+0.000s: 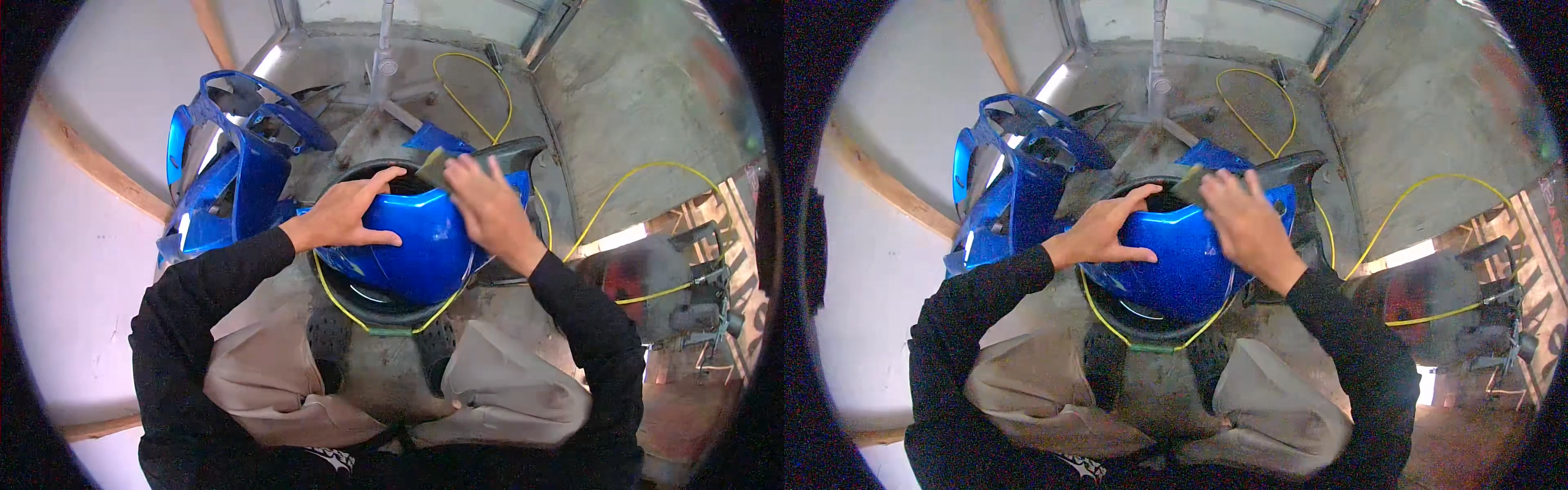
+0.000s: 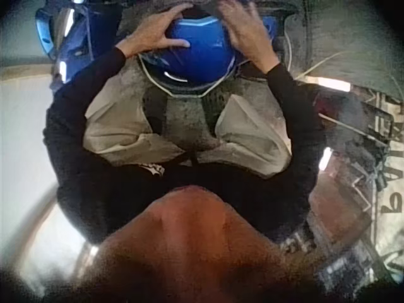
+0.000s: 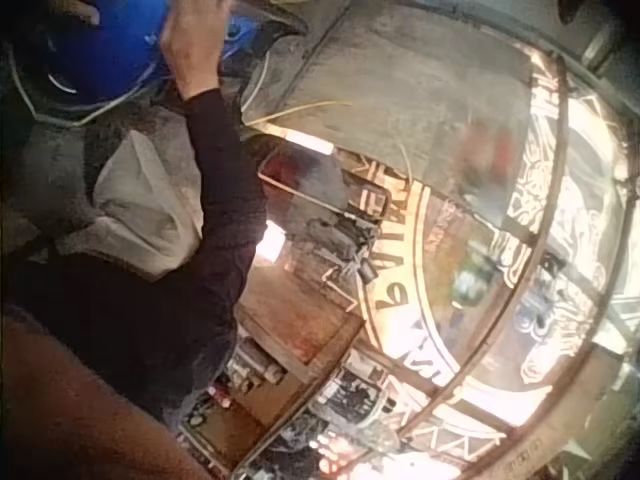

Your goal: The person wet sands a motorcycle fairing part with sandpaper, dipping into a bucket of water while holding the part in place.

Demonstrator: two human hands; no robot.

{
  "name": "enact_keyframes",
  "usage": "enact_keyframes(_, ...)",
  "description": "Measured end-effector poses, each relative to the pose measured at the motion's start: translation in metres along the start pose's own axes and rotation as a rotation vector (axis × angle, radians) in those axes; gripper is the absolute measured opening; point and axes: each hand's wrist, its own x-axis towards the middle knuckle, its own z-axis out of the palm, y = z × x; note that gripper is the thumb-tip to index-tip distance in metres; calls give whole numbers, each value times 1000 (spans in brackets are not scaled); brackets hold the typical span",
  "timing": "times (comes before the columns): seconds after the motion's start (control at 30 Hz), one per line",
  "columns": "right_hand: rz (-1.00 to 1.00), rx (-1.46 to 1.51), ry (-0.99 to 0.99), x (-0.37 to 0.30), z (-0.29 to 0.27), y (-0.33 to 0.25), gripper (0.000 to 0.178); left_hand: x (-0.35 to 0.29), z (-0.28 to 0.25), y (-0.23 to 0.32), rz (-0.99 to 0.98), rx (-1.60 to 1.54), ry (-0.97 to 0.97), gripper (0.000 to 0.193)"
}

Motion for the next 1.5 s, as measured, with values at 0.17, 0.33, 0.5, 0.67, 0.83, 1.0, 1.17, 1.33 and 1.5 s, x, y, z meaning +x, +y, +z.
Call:
enact_keyframes(0.17, -180, 61, -76, -5, 4, -5, 51, -1, 1, -2, -14, 13, -13, 115)
enact_keyframes(0.33, -189, 92, -75, -7, 3, -2, 51, -1, 1, -3, 16, 21, 16, 116)
enact_keyframes(0.5, -24, -58, -9, -6, 0, 2, 51, -1, 3, -3, 14, 27, 13, 116)
enact_keyframes(0.67, -252, 148, -142, -15, 8, -15, 51, 0, 2, -3, 64, 31, 54, 116)
enact_keyframes(0.83, -23, -91, 4, -7, 1, 8, 48, -1, 2, -3, -28, 30, -12, 116)
enact_keyframes(1.0, -173, 73, -85, -10, 3, -12, 51, -1, 2, -3, -25, 34, -18, 115)
enact_keyframes(1.17, -221, 72, -105, -6, -2, -11, 49, 0, 2, -3, 2, 13, 0, 115)
enact_keyframes(1.33, -43, -11, -23, -1, -3, 14, 50, -1, 1, -2, 5, 13, 9, 113)
enact_keyframes(1.5, -221, 126, -124, -15, 8, -1, 50, -1, 2, -1, -23, -18, -11, 111)
